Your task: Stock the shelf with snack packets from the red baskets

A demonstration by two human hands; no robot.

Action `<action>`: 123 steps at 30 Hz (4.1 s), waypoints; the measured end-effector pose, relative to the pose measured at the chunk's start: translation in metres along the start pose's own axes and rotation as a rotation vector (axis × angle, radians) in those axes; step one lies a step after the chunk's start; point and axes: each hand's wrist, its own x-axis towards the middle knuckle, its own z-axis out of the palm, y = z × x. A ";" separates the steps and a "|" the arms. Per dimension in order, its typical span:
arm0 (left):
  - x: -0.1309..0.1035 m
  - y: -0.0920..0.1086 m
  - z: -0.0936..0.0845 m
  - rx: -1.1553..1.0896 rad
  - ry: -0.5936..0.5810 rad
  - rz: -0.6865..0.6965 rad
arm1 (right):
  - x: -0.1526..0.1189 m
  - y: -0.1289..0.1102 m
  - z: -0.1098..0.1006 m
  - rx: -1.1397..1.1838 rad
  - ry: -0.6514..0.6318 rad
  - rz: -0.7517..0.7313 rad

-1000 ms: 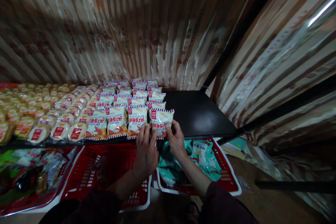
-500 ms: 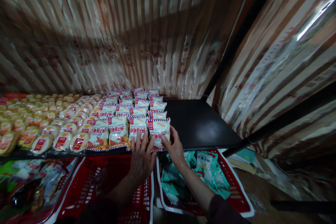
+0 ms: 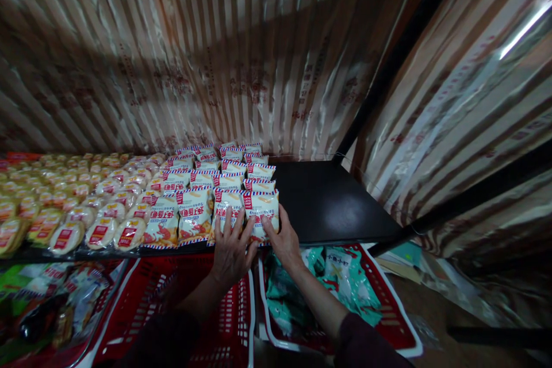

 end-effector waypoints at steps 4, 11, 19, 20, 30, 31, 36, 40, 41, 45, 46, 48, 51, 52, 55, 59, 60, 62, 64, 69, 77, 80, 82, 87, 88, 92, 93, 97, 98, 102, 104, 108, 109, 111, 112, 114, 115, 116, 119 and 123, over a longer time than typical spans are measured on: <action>0.002 0.000 0.003 0.000 0.002 0.001 | 0.002 0.005 0.002 -0.006 0.008 -0.072; 0.006 -0.002 0.011 0.025 0.010 -0.010 | 0.008 0.007 0.003 -0.075 -0.035 -0.111; 0.012 -0.004 0.014 0.069 0.023 0.008 | 0.015 0.008 0.010 -0.059 -0.027 -0.133; 0.013 -0.004 0.014 0.062 0.022 0.010 | 0.016 0.008 0.010 -0.054 -0.034 -0.134; 0.015 -0.008 0.014 0.053 0.024 0.012 | 0.022 0.003 0.012 -0.070 -0.083 -0.130; 0.015 -0.008 0.014 0.053 0.019 0.011 | 0.022 0.004 0.013 -0.071 -0.080 -0.133; 0.015 -0.008 0.013 0.057 0.027 0.017 | 0.020 0.009 0.017 -0.090 -0.007 -0.152; 0.013 -0.008 0.012 0.058 0.043 0.040 | 0.017 0.011 0.018 -0.118 0.021 -0.166; 0.012 -0.008 0.012 0.057 0.046 0.044 | 0.016 0.012 0.018 -0.124 0.021 -0.169; 0.011 -0.010 0.013 0.052 0.059 0.058 | 0.015 0.013 0.018 -0.146 0.030 -0.191; 0.011 -0.010 0.013 0.051 0.063 0.062 | 0.015 0.012 0.017 -0.154 0.033 -0.202; 0.010 -0.011 0.014 0.049 0.072 0.070 | 0.013 0.012 0.016 -0.171 0.041 -0.220; 0.008 -0.013 0.014 0.039 0.091 0.080 | 0.011 0.011 0.014 -0.184 0.039 -0.214; 0.008 -0.013 0.014 0.034 0.093 0.084 | 0.010 0.010 0.013 -0.184 0.030 -0.207; 0.008 -0.013 0.013 0.026 0.079 0.086 | 0.008 0.009 0.012 -0.187 0.007 -0.191; 0.010 -0.010 0.011 0.039 0.039 0.065 | 0.008 0.006 0.012 -0.187 0.009 -0.186; 0.011 -0.010 0.010 0.045 0.035 0.062 | 0.009 0.006 0.011 -0.186 0.015 -0.187; 0.011 -0.008 0.010 0.055 0.034 0.059 | 0.012 0.004 0.010 -0.174 0.027 -0.185; 0.012 -0.007 0.009 0.059 0.036 0.059 | 0.017 0.003 0.008 -0.137 0.018 -0.164; 0.018 -0.002 0.008 0.063 0.048 0.076 | 0.031 -0.001 0.000 -0.032 -0.070 -0.066; 0.023 -0.001 0.011 0.067 0.070 0.094 | 0.045 -0.001 -0.002 -0.012 -0.105 -0.128; 0.023 -0.001 0.012 0.072 0.070 0.099 | 0.049 -0.001 -0.003 -0.012 -0.112 -0.129; 0.024 -0.001 0.013 0.076 0.061 0.105 | 0.050 0.000 -0.003 -0.016 -0.100 -0.122; 0.025 0.002 0.017 0.104 0.053 0.106 | 0.052 0.002 0.000 0.011 -0.074 -0.152; 0.026 0.003 0.017 0.109 0.052 0.105 | 0.052 0.002 0.000 0.015 -0.068 -0.154; 0.031 0.006 0.018 0.104 0.044 0.105 | 0.053 0.003 0.002 -0.005 -0.007 -0.156; 0.032 0.007 0.018 0.101 0.042 0.104 | 0.053 0.004 0.003 -0.017 -0.001 -0.164; 0.034 0.008 0.017 0.103 0.036 0.083 | 0.058 0.007 0.003 -0.013 -0.031 -0.185; 0.034 0.008 0.018 0.106 0.035 0.077 | 0.059 0.007 0.002 0.007 -0.058 -0.180; 0.032 0.007 0.020 0.117 0.036 0.075 | 0.063 0.005 0.000 0.075 -0.214 -0.152; 0.031 0.006 0.021 0.118 0.042 0.078 | 0.064 0.005 -0.001 0.062 -0.247 -0.152; 0.030 0.005 0.022 0.103 0.065 0.068 | 0.066 0.006 -0.004 0.071 -0.271 -0.168; 0.030 0.005 0.022 0.101 0.070 0.063 | 0.066 0.007 -0.005 0.082 -0.262 -0.165; 0.030 0.005 0.021 0.099 0.086 0.058 | 0.066 0.009 -0.007 0.093 -0.238 -0.143; 0.030 0.005 0.021 0.099 0.094 0.057 | 0.065 0.010 -0.008 0.091 -0.227 -0.126; 0.029 0.005 0.021 0.099 0.110 0.055 | 0.063 0.011 -0.009 0.080 -0.218 -0.109; 0.028 0.005 0.021 0.099 0.119 0.057 | 0.062 0.012 -0.010 0.074 -0.220 -0.114; 0.028 0.004 0.021 0.098 0.129 0.062 | 0.061 0.013 -0.010 0.068 -0.221 -0.122; 0.026 0.003 0.022 0.081 0.164 0.100 | 0.060 0.017 -0.010 0.059 -0.207 -0.159; 0.024 0.003 0.022 0.068 0.157 0.137 | 0.062 0.021 -0.013 0.126 -0.143 -0.212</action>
